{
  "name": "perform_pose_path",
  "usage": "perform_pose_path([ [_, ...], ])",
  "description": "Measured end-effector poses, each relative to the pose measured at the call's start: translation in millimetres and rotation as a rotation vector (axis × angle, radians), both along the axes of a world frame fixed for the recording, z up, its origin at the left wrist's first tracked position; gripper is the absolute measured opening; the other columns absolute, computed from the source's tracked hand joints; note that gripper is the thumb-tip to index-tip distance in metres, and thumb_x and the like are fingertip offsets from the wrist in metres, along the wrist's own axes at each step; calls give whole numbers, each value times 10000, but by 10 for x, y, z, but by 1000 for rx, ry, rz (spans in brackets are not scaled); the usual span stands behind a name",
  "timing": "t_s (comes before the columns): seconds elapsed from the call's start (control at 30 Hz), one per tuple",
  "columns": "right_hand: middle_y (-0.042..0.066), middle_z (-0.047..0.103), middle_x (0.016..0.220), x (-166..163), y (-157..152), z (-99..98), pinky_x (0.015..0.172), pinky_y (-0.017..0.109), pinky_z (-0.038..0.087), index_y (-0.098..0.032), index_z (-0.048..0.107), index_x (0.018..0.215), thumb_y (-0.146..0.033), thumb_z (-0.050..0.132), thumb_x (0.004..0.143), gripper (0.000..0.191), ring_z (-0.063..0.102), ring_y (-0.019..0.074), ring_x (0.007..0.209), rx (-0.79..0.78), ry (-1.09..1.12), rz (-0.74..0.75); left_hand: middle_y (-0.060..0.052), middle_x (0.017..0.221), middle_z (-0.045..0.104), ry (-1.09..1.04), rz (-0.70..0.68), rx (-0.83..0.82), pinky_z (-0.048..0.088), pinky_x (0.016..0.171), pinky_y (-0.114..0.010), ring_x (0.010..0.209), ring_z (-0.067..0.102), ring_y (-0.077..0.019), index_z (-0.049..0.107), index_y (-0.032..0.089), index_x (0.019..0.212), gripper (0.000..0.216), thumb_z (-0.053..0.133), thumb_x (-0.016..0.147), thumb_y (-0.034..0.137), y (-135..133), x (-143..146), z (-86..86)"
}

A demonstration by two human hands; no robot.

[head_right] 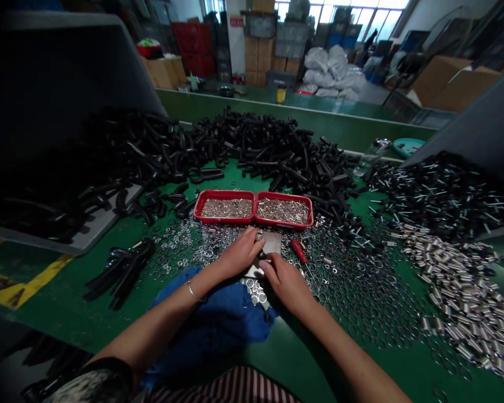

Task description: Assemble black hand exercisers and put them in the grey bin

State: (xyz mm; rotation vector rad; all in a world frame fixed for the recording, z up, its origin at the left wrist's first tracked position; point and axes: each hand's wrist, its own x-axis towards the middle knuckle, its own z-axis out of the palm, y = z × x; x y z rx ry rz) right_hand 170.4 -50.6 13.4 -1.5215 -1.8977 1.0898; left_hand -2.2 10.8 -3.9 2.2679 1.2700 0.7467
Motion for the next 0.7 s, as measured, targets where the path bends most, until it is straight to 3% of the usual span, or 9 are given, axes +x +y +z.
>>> perform_pose_path([
  [0.1, 98, 712, 1052, 32, -96, -22, 857, 348, 469, -201, 623, 1118, -458, 447, 991, 336, 662, 234, 957, 39, -91, 64, -105, 1029, 574, 318, -120, -40, 431, 939, -410, 1011, 542, -249, 584, 145, 968, 254, 425, 991, 342, 97, -44, -61],
  [0.2, 79, 715, 1024, 139, -241, -46, 864, 335, 477, -207, 641, 1079, -448, 386, 1019, 356, 662, 213, 935, 9, -22, 118, -104, 1084, 578, 383, -168, 26, 404, 941, -408, 1045, 515, -256, 615, 156, 1040, 299, 504, 961, 422, 180, -45, -18],
  [0.33, 72, 717, 1038, 374, -400, -32, 884, 342, 488, -210, 641, 1111, -456, 407, 1011, 354, 664, 212, 944, -24, 5, 100, -80, 1107, 611, 363, -128, 120, 378, 961, -381, 1085, 499, -236, 642, 200, 1087, 229, 475, 984, 318, 504, 107, 229],
  [0.47, 63, 718, 979, 556, -432, 12, 857, 349, 510, -210, 634, 1131, -470, 372, 1018, 386, 671, 211, 892, -55, -3, 65, -147, 1083, 663, 615, -22, 84, 373, 984, -406, 1125, 531, -273, 706, 146, 1004, 231, 488, 929, 149, 1048, 378, 414],
  [0.57, 89, 694, 1114, 687, -464, -7, 934, 374, 488, -209, 632, 1147, -441, 360, 1022, 379, 653, 227, 1016, 23, -87, 7, -180, 965, 703, 690, -31, 23, 403, 954, -400, 1046, 607, -294, 738, 110, 909, 153, 611, 826, 126, 1317, 519, 429],
  [0.7, 121, 645, 1183, 900, -609, -146, 953, 419, 482, -199, 628, 1161, -435, 423, 996, 354, 622, 264, 1079, 114, -306, -100, -176, 981, 729, 723, -54, -9, 412, 965, -395, 1033, 641, -292, 753, 124, 914, 167, 640, 794, 156, 1385, 520, 388],
])
